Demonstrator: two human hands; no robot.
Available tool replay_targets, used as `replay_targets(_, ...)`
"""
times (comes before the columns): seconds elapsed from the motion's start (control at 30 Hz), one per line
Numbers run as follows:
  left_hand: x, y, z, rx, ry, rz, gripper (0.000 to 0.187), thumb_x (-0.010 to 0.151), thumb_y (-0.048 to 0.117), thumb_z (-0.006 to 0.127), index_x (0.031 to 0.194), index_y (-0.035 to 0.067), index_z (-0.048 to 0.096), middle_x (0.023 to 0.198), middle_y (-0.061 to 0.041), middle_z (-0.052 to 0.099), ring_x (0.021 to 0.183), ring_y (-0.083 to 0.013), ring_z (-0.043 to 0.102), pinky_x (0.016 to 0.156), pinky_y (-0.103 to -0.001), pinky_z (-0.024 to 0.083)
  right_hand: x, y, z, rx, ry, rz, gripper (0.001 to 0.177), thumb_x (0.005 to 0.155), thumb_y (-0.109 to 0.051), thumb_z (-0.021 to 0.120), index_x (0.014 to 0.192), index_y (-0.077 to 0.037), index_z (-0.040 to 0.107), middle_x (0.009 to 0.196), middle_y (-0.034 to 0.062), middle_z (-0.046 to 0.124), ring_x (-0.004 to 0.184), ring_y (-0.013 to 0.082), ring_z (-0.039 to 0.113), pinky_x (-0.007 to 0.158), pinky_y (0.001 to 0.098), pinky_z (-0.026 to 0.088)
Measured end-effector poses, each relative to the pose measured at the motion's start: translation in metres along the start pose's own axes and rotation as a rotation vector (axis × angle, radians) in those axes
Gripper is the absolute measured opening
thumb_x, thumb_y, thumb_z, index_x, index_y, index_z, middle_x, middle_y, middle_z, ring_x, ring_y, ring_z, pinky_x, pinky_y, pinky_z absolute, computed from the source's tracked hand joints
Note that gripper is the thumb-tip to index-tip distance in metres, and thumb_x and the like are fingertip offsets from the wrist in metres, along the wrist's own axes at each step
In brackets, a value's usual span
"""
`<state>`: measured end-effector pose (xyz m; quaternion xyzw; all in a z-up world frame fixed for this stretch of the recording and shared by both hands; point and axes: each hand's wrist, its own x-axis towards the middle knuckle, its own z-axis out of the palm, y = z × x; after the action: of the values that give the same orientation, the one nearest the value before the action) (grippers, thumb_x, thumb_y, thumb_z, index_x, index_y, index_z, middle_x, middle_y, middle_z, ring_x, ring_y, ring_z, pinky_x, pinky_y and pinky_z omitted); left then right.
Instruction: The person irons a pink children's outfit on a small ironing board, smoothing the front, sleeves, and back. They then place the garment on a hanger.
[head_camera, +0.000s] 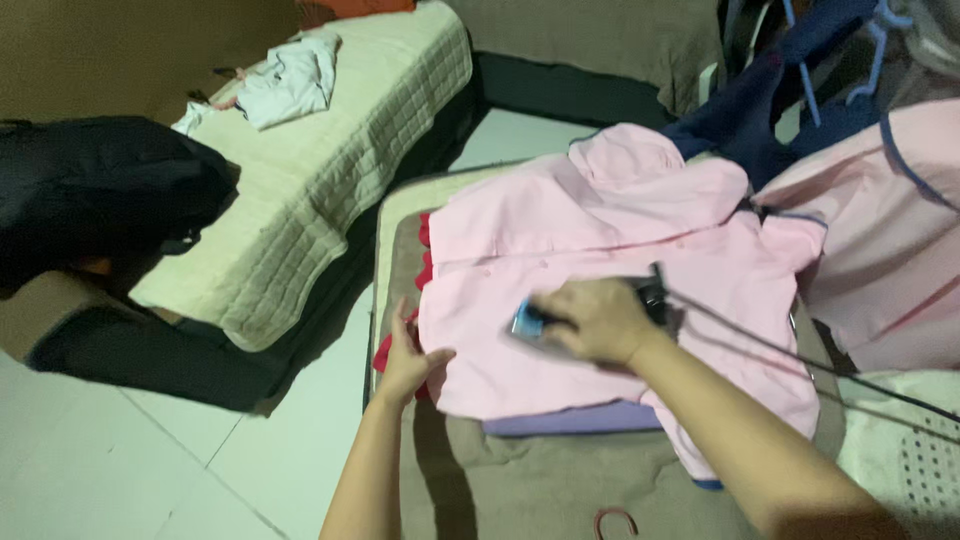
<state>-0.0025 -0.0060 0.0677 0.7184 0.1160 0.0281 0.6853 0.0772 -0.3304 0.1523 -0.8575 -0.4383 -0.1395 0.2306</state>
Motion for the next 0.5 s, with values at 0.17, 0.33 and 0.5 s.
replay_targets(0.17, -0.009, -0.014, -0.015, -0.069, -0.055, -0.037, 0.110, 0.063, -0.014, 0.072, 0.159, 0.013, 0.024, 0.146, -0.013, 0.050, 0.127, -0.0240, 0.056, 0.101, -0.037, 0.052, 0.029, -0.031, 0.038, -0.173, 0.073, 0.321, 0.052, 0.078, -0.044, 0.077, 0.125, -0.023, 0.069, 0.089, 0.0105, 0.068, 0.079, 0.0325, 0.068, 0.068, 0.0466, 0.054)
replay_targets(0.33, -0.005, -0.011, -0.029, -0.241, -0.029, -0.169, 0.093, 0.072, -0.001, 0.057, 0.158, 0.018, 0.028, 0.135, -0.005, 0.053, 0.113, -0.0207, 0.059, 0.082, -0.037, 0.052, 0.039, -0.030, 0.044, 0.000, -0.016, 0.009, 0.053, 0.074, -0.047, 0.078, 0.122, -0.025, 0.069, 0.088, 0.0083, 0.067, 0.079, 0.0316, 0.068, 0.070, 0.0461, 0.054)
replay_targets(0.5, -0.015, -0.023, -0.034, -0.420, -0.007, -0.179, 0.086, 0.080, 0.010, 0.054, 0.161, 0.020, 0.027, 0.131, -0.002, 0.057, 0.093, -0.0195, 0.053, 0.086, -0.041, 0.055, 0.062, -0.057, 0.077, -0.095, 0.158, 0.227, 0.051, 0.077, -0.043, 0.079, 0.121, -0.020, 0.068, 0.089, 0.0093, 0.067, 0.078, 0.0324, 0.068, 0.069, 0.0459, 0.054)
